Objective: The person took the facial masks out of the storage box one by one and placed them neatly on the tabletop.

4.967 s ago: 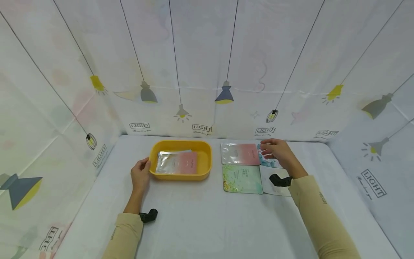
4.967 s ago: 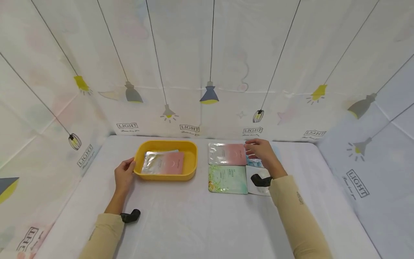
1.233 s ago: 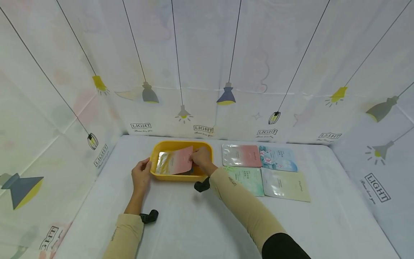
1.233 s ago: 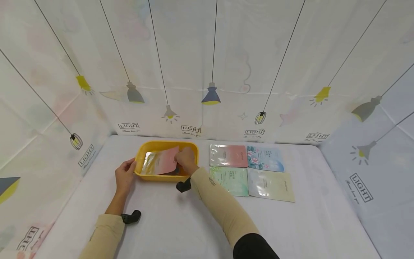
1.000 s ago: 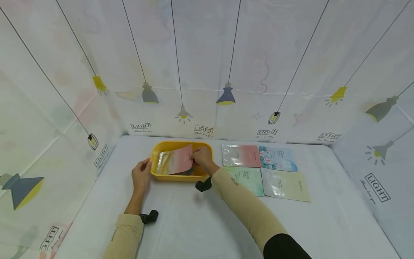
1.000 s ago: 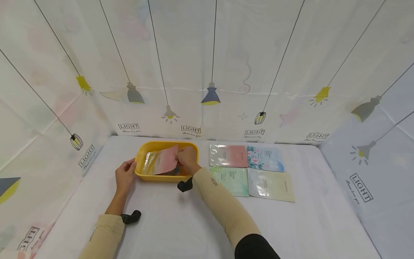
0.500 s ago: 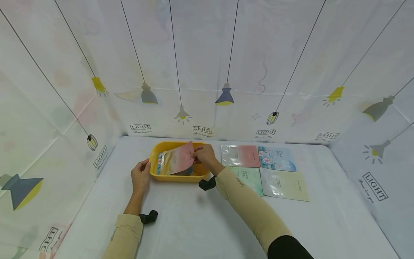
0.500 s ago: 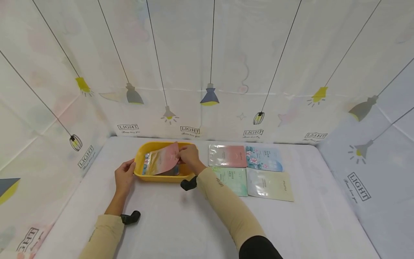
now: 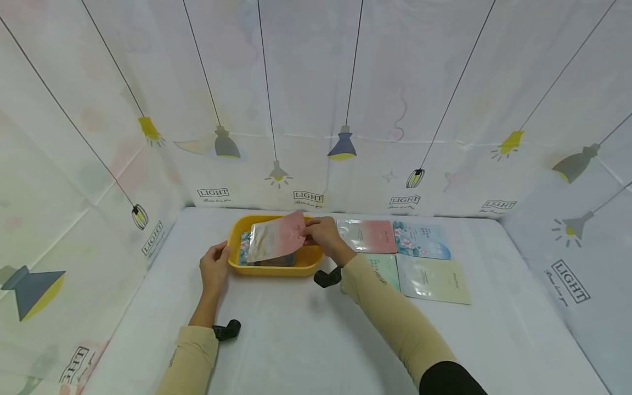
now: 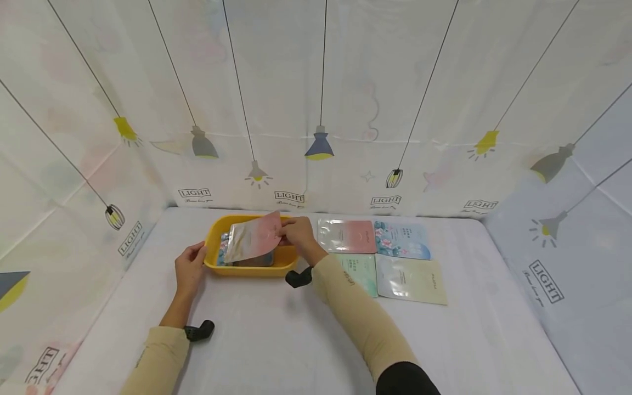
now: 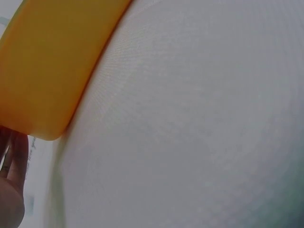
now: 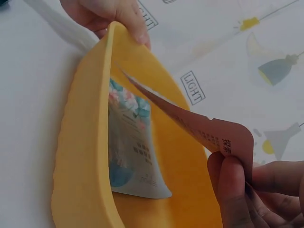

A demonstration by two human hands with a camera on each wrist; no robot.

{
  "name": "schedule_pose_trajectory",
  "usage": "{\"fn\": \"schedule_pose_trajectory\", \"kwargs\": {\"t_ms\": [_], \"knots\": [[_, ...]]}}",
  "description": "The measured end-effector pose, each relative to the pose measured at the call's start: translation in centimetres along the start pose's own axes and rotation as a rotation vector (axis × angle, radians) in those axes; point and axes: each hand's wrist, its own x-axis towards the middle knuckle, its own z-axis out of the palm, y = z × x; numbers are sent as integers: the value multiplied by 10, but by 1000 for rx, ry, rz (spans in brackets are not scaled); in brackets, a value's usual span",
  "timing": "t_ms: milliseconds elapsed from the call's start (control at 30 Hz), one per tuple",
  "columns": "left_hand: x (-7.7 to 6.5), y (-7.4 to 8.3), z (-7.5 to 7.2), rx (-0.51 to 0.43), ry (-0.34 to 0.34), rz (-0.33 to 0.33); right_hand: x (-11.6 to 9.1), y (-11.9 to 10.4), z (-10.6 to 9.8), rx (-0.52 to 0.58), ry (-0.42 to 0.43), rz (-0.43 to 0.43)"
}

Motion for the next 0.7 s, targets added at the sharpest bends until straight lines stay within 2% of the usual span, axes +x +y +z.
{"fn": "schedule_pose_trajectory", "kwargs": {"t_ms": [300, 700], "knots": [[0, -1, 0, -11, 0, 0, 0, 4, -20, 55, -5, 19], [0, 0, 1, -12, 11, 22, -17, 7, -54, 87, -5, 14]]}}
